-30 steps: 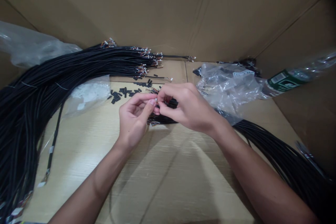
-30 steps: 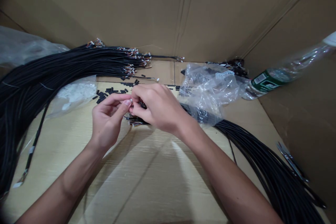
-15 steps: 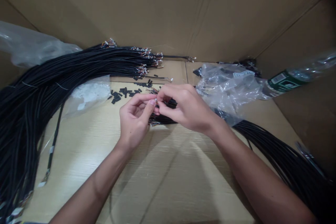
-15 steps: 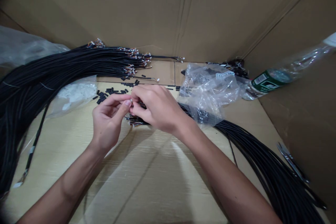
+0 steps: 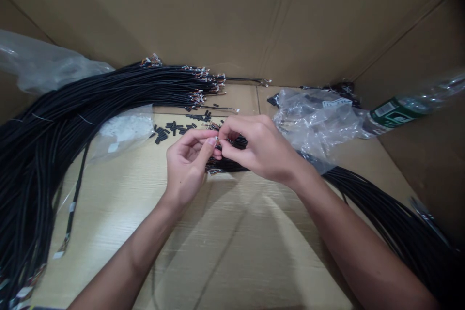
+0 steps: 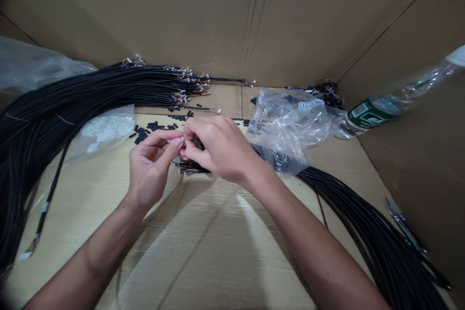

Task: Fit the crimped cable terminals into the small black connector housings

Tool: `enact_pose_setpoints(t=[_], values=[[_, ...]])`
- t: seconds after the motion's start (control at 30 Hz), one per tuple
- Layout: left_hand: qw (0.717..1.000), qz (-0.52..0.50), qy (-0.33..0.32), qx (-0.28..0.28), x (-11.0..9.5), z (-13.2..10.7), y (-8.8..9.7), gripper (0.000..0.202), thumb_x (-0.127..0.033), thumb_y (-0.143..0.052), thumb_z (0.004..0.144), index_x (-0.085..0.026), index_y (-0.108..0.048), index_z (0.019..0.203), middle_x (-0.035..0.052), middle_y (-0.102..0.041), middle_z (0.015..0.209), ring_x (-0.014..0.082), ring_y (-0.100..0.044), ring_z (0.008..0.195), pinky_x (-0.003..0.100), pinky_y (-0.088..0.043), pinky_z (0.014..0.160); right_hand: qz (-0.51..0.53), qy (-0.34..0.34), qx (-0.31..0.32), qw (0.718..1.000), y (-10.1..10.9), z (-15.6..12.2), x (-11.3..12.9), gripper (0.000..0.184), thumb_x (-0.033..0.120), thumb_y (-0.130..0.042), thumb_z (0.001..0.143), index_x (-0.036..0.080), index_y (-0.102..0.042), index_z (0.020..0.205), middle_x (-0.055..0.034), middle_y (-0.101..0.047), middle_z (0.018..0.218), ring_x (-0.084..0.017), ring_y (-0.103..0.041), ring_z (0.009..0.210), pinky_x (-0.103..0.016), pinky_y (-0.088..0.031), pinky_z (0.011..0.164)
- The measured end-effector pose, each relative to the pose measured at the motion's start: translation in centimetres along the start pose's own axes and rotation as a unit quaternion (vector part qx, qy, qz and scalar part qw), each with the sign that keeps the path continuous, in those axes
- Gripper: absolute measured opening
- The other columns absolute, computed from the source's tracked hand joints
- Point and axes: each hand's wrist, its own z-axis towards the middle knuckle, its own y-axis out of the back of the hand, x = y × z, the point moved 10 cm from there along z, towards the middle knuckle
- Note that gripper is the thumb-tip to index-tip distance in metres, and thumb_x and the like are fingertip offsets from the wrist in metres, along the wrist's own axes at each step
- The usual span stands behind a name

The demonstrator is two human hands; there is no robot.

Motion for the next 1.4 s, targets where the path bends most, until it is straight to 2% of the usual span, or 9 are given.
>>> enact_pose_setpoints(t=[0.23, 0.67, 1.2, 1.4], values=[[1.0, -0.003, 0.005, -0.009, -0.04, -0.29, -0.23, 0.017, -0.03, -0.081, 0.094, -0.018, -0.077, 0.105, 0.0033, -0.075, 0.083, 0.0133, -0.071, 0.072, 0.026, -0.062, 0.072, 0.001, 0.009, -0.009, 1.0, 0.1, -0.03, 0.14, 0.008, 0.019, -0.066, 0.093, 0.015, -0.065, 0.086, -0.0017, -0.068, 0.083, -0.015, -0.057, 0.076, -0.028, -0.036, 0.071], [1.0, -0.024, 0.0, -0.012, -0.17, -0.37, -0.33, 0.013, -0.025, -0.08, 0.094, -0.017, -0.078, 0.104, 0.0027, -0.076, 0.085, 0.0098, -0.072, 0.072, 0.019, -0.061, 0.072, -0.009, 0.003, 0.011, 1.0, -0.03, -0.08, 0.45, 0.011, 0.018, -0.069, 0.091, 0.015, -0.066, 0.081, -0.0004, -0.067, 0.079, -0.014, -0.057, 0.073, -0.028, -0.036, 0.069], [1.0, 0.0, -0.008, -0.028, -0.31, -0.44, 0.19, 0.013, -0.027, -0.08, 0.095, -0.018, -0.078, 0.104, 0.0023, -0.077, 0.087, 0.0095, -0.072, 0.075, 0.019, -0.06, 0.075, 0.004, 0.031, -0.026, 0.999, -0.24, -0.22, 0.69, 0.009, 0.014, -0.067, 0.092, 0.014, -0.064, 0.083, -0.0009, -0.066, 0.08, -0.014, -0.057, 0.074, -0.028, -0.037, 0.069], [0.999, 0.01, -0.007, -0.031, -0.37, -0.39, 0.26, 0.015, -0.029, -0.081, 0.093, -0.017, -0.078, 0.103, 0.0038, -0.078, 0.089, 0.0114, -0.073, 0.075, 0.022, -0.061, 0.074, 0.004, 0.041, -0.034, 0.999, -0.36, -0.17, 0.59, 0.009, 0.013, -0.067, 0.092, 0.014, -0.064, 0.084, -0.0012, -0.065, 0.08, -0.014, -0.057, 0.075, -0.028, -0.037, 0.069]])
